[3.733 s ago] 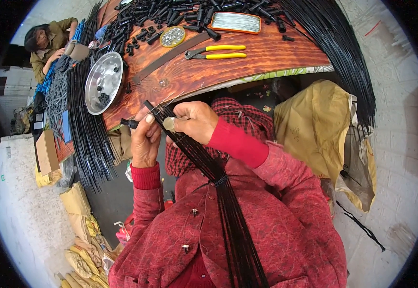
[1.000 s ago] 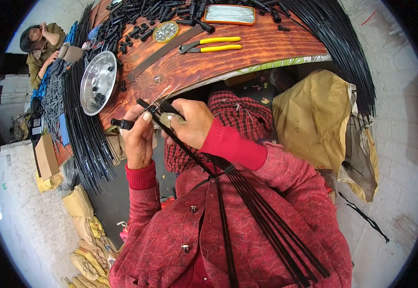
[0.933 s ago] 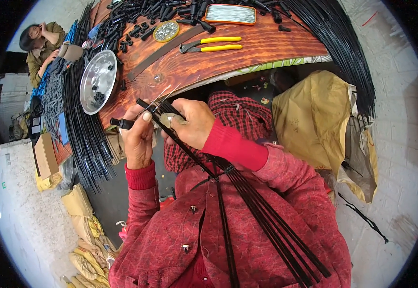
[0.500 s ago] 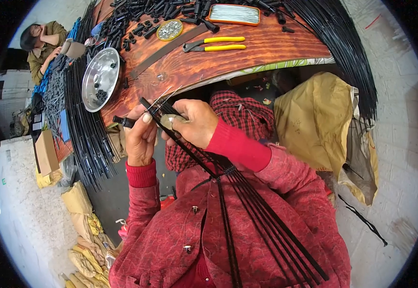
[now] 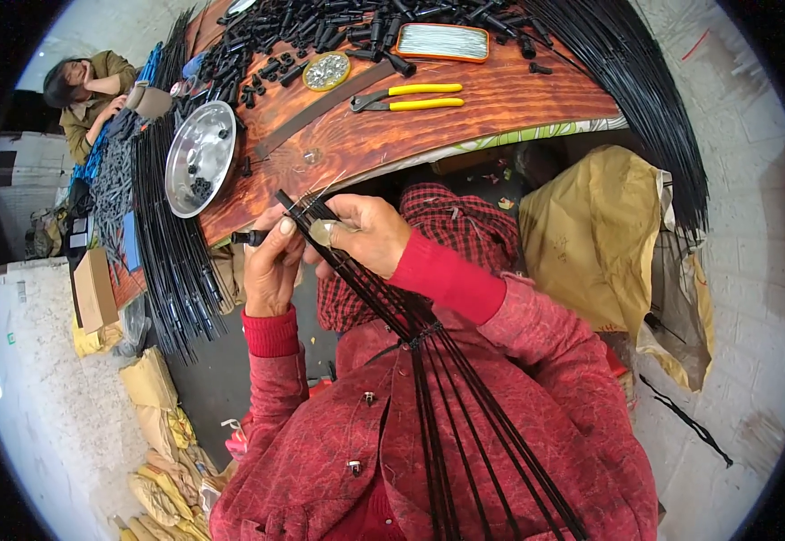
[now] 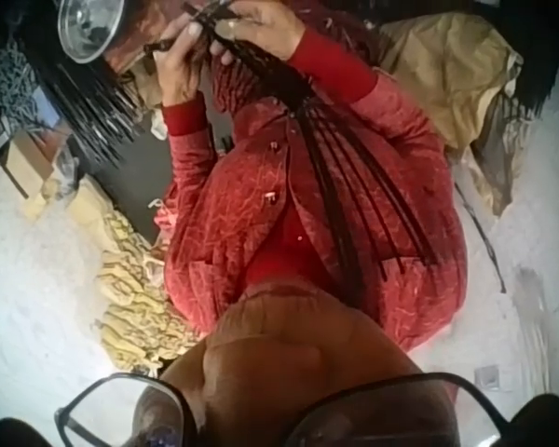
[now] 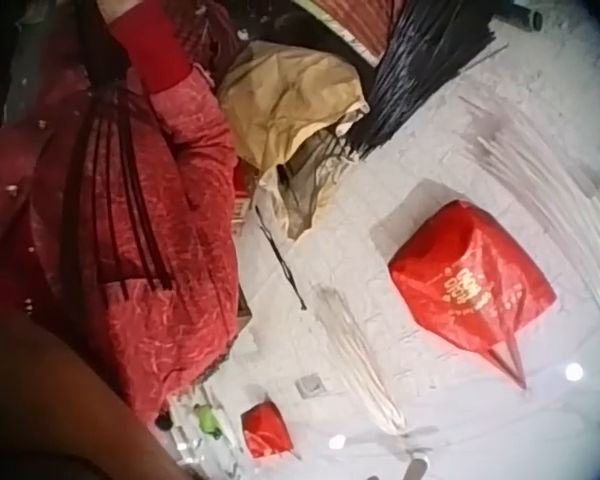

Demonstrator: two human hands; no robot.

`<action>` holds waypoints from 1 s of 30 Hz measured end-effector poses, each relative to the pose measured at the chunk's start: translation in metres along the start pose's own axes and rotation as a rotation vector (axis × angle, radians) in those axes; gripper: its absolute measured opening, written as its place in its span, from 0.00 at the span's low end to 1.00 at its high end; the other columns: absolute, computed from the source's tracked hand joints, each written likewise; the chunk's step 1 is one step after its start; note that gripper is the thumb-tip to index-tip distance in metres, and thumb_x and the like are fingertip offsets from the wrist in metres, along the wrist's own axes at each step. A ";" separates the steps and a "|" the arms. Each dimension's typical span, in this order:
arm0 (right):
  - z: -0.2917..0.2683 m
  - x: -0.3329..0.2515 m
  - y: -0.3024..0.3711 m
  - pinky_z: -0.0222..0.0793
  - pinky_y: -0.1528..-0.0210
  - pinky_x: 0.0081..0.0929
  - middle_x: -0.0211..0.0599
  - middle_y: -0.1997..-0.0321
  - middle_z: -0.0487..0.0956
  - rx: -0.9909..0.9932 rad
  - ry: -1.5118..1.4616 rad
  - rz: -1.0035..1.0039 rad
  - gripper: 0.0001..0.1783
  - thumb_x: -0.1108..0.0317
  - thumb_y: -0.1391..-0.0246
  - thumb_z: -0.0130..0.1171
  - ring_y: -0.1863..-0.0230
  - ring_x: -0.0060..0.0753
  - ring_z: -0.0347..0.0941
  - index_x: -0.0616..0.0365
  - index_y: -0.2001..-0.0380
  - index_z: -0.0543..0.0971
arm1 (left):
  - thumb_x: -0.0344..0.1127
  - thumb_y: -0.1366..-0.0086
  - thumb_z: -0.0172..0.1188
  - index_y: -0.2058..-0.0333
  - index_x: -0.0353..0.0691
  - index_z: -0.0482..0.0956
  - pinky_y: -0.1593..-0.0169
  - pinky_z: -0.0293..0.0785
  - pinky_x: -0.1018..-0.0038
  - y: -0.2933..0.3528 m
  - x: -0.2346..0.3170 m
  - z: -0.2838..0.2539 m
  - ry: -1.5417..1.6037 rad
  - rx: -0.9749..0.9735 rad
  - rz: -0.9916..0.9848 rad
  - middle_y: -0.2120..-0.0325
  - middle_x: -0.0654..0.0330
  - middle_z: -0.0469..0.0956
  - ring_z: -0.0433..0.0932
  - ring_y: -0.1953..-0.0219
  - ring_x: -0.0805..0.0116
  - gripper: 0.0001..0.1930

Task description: Assembling black spokes into a central metal frame component using pliers.

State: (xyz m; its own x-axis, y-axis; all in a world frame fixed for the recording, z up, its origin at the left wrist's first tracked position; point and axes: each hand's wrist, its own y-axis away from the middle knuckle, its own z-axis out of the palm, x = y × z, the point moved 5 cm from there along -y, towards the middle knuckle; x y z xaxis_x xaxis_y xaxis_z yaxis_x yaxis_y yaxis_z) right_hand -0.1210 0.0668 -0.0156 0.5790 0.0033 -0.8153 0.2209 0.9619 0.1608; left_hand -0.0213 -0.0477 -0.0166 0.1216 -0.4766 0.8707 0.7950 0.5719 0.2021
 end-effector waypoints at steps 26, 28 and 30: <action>0.003 -0.005 0.000 0.77 0.60 0.27 0.43 0.61 0.81 -0.043 -0.105 0.049 0.19 0.63 0.38 0.55 0.65 0.34 0.80 0.64 0.49 0.73 | 0.27 0.43 0.65 0.53 0.33 0.75 0.68 0.66 0.86 0.002 0.012 -0.001 0.000 -0.003 -0.008 0.65 0.60 0.80 0.72 0.71 0.81 0.19; 0.003 -0.004 0.000 0.77 0.61 0.27 0.44 0.61 0.81 -0.044 -0.117 0.034 0.19 0.63 0.38 0.55 0.65 0.34 0.80 0.64 0.49 0.73 | 0.27 0.43 0.65 0.52 0.34 0.75 0.59 0.73 0.80 0.004 0.013 0.002 0.023 0.012 -0.026 0.63 0.58 0.80 0.78 0.64 0.73 0.19; 0.002 -0.002 -0.001 0.77 0.61 0.27 0.44 0.62 0.81 -0.044 -0.130 0.017 0.18 0.63 0.38 0.55 0.66 0.34 0.80 0.64 0.49 0.74 | 0.28 0.43 0.65 0.52 0.33 0.74 0.56 0.74 0.78 0.003 0.012 0.002 0.022 0.007 -0.027 0.62 0.57 0.79 0.78 0.62 0.71 0.19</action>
State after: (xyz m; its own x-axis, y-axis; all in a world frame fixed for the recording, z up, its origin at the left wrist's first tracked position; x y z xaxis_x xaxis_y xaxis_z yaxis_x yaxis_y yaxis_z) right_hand -0.1210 0.0651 -0.0133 0.6797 -0.0127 -0.7334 0.1772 0.9731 0.1474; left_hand -0.0187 -0.0500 -0.0044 0.1127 -0.5064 0.8549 0.7939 0.5634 0.2290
